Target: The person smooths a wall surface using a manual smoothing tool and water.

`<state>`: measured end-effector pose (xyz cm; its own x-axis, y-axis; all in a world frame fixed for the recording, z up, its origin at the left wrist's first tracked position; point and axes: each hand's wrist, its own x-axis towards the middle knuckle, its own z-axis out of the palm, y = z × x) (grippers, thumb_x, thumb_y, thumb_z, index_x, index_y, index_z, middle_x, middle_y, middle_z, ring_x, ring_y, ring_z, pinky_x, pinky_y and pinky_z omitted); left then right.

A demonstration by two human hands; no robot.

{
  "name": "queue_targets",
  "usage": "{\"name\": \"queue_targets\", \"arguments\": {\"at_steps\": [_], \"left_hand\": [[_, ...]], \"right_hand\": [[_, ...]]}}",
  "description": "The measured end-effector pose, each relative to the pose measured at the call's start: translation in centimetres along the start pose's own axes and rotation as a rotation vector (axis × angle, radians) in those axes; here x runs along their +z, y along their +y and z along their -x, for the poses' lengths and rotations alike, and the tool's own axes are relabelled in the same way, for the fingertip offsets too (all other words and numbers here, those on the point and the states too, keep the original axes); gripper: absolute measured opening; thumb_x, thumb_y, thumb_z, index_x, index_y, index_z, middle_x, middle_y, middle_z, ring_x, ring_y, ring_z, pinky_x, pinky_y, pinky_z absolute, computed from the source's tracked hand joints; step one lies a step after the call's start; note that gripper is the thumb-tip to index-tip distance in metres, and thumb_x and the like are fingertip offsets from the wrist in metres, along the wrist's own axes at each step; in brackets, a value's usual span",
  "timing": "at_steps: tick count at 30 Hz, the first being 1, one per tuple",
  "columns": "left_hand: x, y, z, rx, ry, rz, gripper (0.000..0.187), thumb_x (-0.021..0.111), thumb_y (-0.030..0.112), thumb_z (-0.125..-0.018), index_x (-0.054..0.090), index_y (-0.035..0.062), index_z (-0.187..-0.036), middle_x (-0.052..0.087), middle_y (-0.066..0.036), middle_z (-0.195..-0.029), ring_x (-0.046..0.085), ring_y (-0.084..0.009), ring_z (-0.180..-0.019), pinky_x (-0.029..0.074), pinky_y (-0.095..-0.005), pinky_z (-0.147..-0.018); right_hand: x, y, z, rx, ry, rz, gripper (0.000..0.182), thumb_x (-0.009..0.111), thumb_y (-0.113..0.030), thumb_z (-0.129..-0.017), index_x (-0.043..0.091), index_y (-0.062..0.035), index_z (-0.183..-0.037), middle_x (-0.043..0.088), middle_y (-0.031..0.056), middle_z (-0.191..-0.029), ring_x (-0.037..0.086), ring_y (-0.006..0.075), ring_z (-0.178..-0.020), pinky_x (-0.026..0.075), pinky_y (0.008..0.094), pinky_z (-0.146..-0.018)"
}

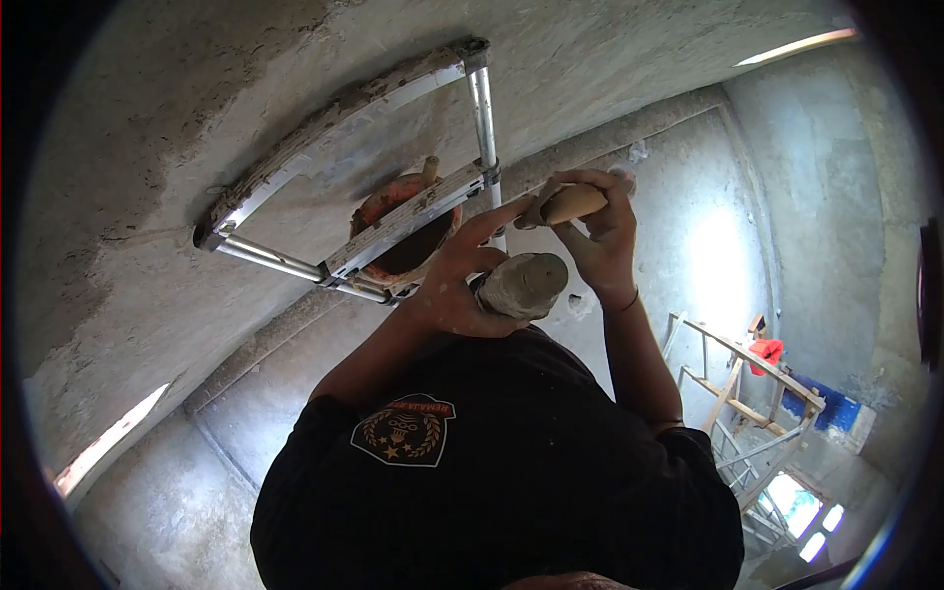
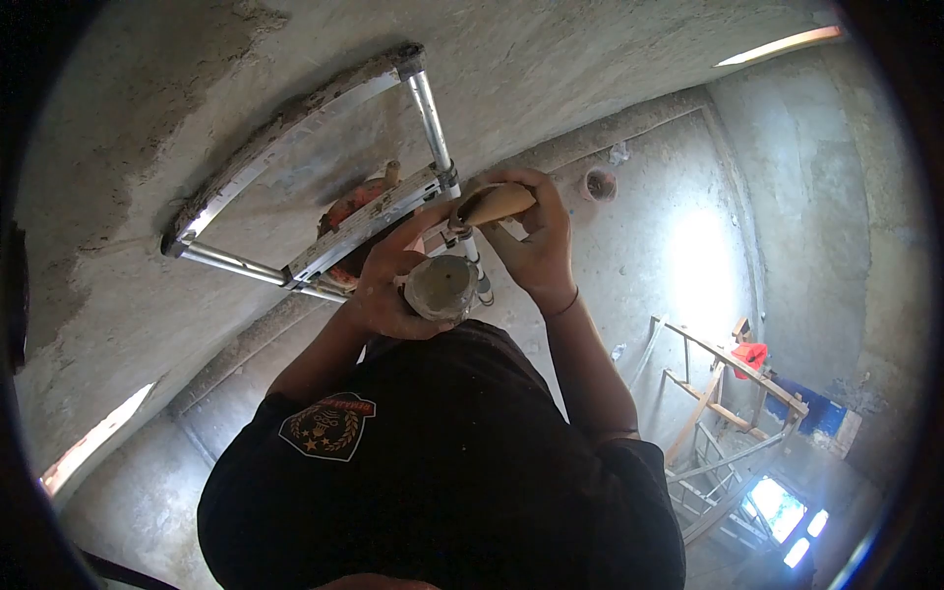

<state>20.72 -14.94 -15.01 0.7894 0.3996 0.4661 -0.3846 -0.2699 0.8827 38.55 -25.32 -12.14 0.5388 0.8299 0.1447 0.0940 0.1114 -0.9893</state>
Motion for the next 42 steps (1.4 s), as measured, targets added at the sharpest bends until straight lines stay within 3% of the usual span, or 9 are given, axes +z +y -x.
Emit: {"name": "queue_targets", "arguments": {"at_steps": [10,13,22,25,27,30,37,39,42], "left_hand": [[0.1,-0.6,0.5,0.019,-0.031,0.093,0.060,0.086,0.026,-0.061,0.067,0.0128,-0.116,0.037,-0.028,-0.148,0.038,-0.0432,-0.138,0.032,-0.0528,-0.113],[0.2,-0.1,0.6,-0.025,0.035,0.088,0.051,0.090,0.022,-0.056,0.072,0.0016,-0.099,0.038,-0.029,-0.149,0.043,-0.0401,-0.137,0.038,-0.0453,-0.109],[0.1,0.8,0.6,-0.015,0.117,-0.014,0.048,0.086,0.031,-0.057,0.074,0.0016,-0.094,0.031,-0.029,-0.153,0.032,-0.0431,-0.143,0.027,-0.0494,-0.114],[-0.4,1.0,1.1,-0.061,0.171,0.042,0.049,0.085,0.033,-0.056,0.075,0.0033,-0.094,0.032,-0.027,-0.153,0.032,-0.0427,-0.143,0.026,-0.0503,-0.114],[-1.0,0.8,1.4,-0.072,0.194,0.009,0.050,0.085,0.035,-0.056,0.075,0.0051,-0.095,0.033,-0.026,-0.153,0.032,-0.0419,-0.143,0.025,-0.0508,-0.114],[-1.5,0.6,1.0,-0.047,0.198,-0.057,0.048,0.086,0.034,-0.056,0.075,0.0080,-0.094,0.035,-0.024,-0.151,0.034,-0.0399,-0.141,0.026,-0.0520,-0.114],[-1.6,0.2,1.2,-0.005,0.187,-0.109,0.040,0.089,0.023,-0.055,0.071,0.0077,-0.087,0.037,-0.023,-0.148,0.032,-0.0422,-0.142,0.024,-0.0527,-0.114],[-1.9,0.3,1.1,-0.018,0.181,-0.120,0.040,0.089,0.023,-0.055,0.071,0.0076,-0.088,0.038,-0.023,-0.147,0.031,-0.0426,-0.142,0.023,-0.0532,-0.115],[-2.3,0.7,0.8,0.009,0.147,-0.208,0.043,0.089,0.025,-0.053,0.072,0.0078,-0.088,0.037,-0.024,-0.149,0.031,-0.0422,-0.142,0.024,-0.0534,-0.114]], "right_hand": [[-0.3,-0.5,0.3,-0.011,-0.090,0.069,0.044,0.072,0.004,-0.080,0.053,-0.0006,-0.120,0.064,0.0115,-0.114,0.061,0.0168,-0.108,0.050,0.0314,-0.092],[-0.8,0.3,0.5,0.067,-0.086,0.052,0.036,0.070,0.004,-0.082,0.058,0.0014,-0.115,0.065,0.0105,-0.110,0.062,0.0153,-0.106,0.050,0.0312,-0.091],[0.1,-0.7,0.8,0.170,0.010,-0.091,0.028,0.066,0.006,-0.084,0.060,0.0044,-0.111,0.067,0.0091,-0.108,0.062,0.0159,-0.104,0.048,0.0331,-0.094],[-0.3,-0.8,0.3,0.159,0.113,-0.479,0.030,0.061,-0.002,-0.089,0.057,0.0000,-0.118,0.063,0.0092,-0.108,0.062,0.0168,-0.095,0.051,0.0317,-0.085],[-1.5,-0.6,-0.2,0.334,-0.049,-1.187,0.035,0.062,-0.010,-0.092,0.053,-0.0031,-0.125,0.058,0.0074,-0.104,0.060,0.0154,-0.089,0.050,0.0297,-0.079],[-1.6,-0.6,-0.7,0.472,-0.077,-1.550,0.037,0.061,-0.020,-0.096,0.051,-0.0044,-0.128,0.055,0.0061,-0.098,0.058,0.0131,-0.083,0.048,0.0277,-0.073],[-0.4,-1.1,-1.4,0.503,-0.164,-1.624,0.038,0.054,-0.031,-0.101,0.051,-0.0047,-0.129,0.054,0.0063,-0.100,0.058,0.0115,-0.082,0.047,0.0269,-0.072],[-0.6,-0.6,-1.6,0.471,-0.280,-1.742,0.048,0.058,-0.008,-0.089,0.047,-0.0014,-0.135,0.054,0.0113,-0.111,0.056,0.0158,-0.089,0.049,0.0295,-0.080],[-0.5,-0.7,-1.7,0.574,-0.247,-1.676,0.051,0.059,-0.009,-0.090,0.043,0.0046,-0.137,0.056,0.0137,-0.111,0.057,0.0152,-0.084,0.050,0.0269,-0.076]]}}
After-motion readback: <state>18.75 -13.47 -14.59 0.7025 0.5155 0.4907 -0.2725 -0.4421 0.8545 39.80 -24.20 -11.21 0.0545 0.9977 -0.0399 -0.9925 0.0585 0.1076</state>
